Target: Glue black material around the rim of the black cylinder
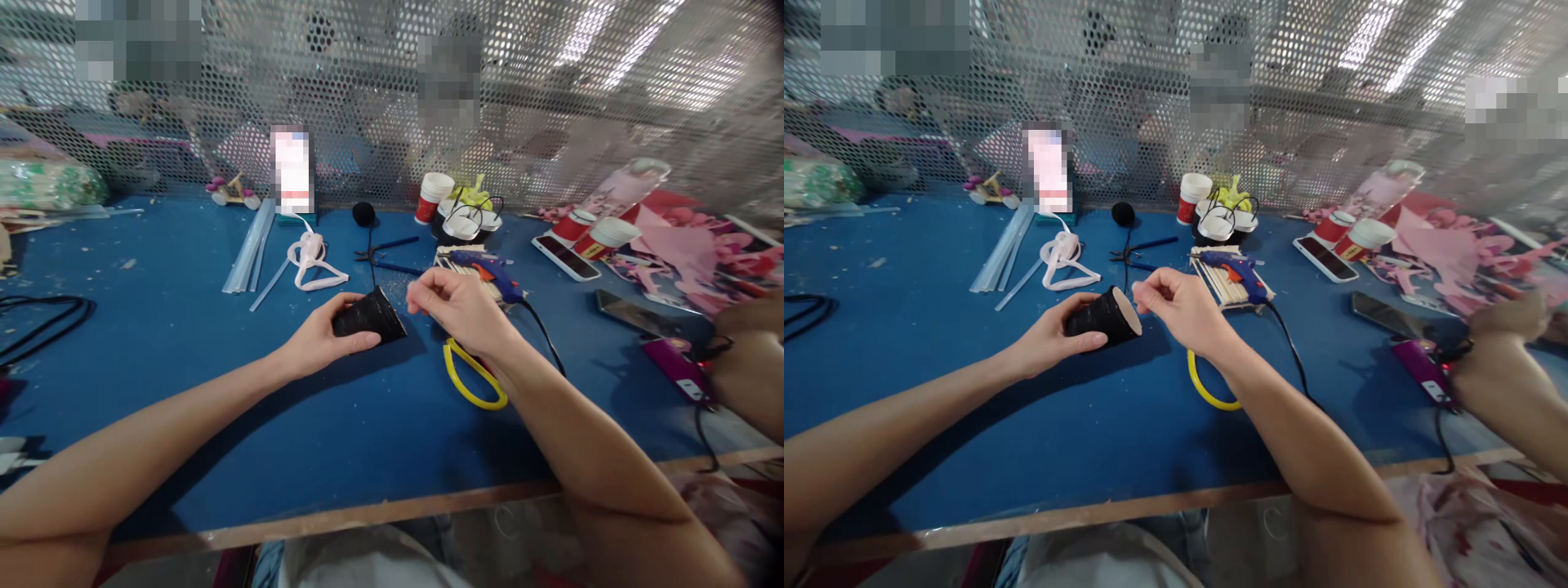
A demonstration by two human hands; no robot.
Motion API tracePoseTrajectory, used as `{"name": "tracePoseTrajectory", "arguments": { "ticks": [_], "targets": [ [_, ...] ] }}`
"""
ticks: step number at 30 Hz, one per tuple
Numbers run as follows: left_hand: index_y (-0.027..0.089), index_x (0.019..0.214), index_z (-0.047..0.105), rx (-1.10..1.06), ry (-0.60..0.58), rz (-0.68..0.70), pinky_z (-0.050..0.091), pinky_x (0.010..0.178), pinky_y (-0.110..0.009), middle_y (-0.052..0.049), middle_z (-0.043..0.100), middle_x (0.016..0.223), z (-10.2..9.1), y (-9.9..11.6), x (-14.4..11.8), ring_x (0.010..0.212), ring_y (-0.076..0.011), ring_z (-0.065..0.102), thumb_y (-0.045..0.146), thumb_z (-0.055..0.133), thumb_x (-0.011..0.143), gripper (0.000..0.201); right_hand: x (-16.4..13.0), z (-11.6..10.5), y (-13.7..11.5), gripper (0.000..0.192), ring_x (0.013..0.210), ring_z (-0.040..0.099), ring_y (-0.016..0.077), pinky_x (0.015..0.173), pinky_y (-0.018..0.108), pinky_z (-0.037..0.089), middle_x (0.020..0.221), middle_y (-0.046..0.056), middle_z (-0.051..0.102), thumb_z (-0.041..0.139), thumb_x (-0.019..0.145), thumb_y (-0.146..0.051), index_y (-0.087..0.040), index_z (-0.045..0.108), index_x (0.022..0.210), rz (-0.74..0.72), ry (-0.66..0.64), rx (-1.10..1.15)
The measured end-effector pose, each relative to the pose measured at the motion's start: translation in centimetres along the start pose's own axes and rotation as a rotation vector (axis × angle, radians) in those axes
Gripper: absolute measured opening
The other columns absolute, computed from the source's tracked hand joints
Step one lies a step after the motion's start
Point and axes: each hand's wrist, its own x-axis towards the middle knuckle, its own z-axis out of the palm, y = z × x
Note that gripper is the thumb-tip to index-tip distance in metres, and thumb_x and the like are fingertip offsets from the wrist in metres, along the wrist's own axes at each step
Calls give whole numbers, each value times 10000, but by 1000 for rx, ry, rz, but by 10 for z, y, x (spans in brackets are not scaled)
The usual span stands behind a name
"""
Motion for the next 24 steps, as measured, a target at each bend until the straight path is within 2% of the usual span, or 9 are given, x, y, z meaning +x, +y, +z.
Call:
{"name": "tracePoseTrajectory", "arguments": {
  "ticks": [3,7,13,16,19,24],
  "targets": [
    [163,1145,473,9,-6,10,476,806,-337,-62,598,1024,1,0,0,929,-210,578,423,697,684,575,-2,1,-4,413,623,519,113,626,263,410,634,25,587,400,890,-446,-172,549,618,-17,-88,-56],
    [158,1140,472,99,1,33,465,830,-354,-72,593,1047,1,1,-1,951,-217,566,422,696,680,576,-5,8,-3,365,624,486,111,578,252,381,652,8,550,418,876,-466,-171,543,700,15,-199,-40],
    [149,1146,477,210,26,44,462,807,-350,-80,581,1063,2,0,-1,920,-211,565,450,688,677,595,-7,17,2,292,520,375,80,492,234,303,568,-39,442,503,838,-423,-167,529,700,41,-142,-58],
    [150,1146,472,190,16,33,464,801,-339,-75,589,1046,3,2,-2,913,-205,565,446,684,684,589,-6,16,2,364,557,411,92,528,243,332,590,-20,467,428,870,-461,-171,508,665,18,-117,-52],
    [156,1151,467,177,1,32,467,794,-332,-70,593,1041,3,2,-2,915,-205,568,444,679,690,583,-6,15,2,407,597,466,102,578,251,370,624,-1,521,356,894,-479,-172,500,668,27,-146,9],
    [167,1157,465,234,5,30,466,802,-354,-75,586,1059,3,-1,-2,933,-221,565,466,685,675,608,-9,22,6,312,523,387,81,497,238,300,559,-43,445,513,821,-437,-173,497,656,52,-96,-138]
  ]
}}
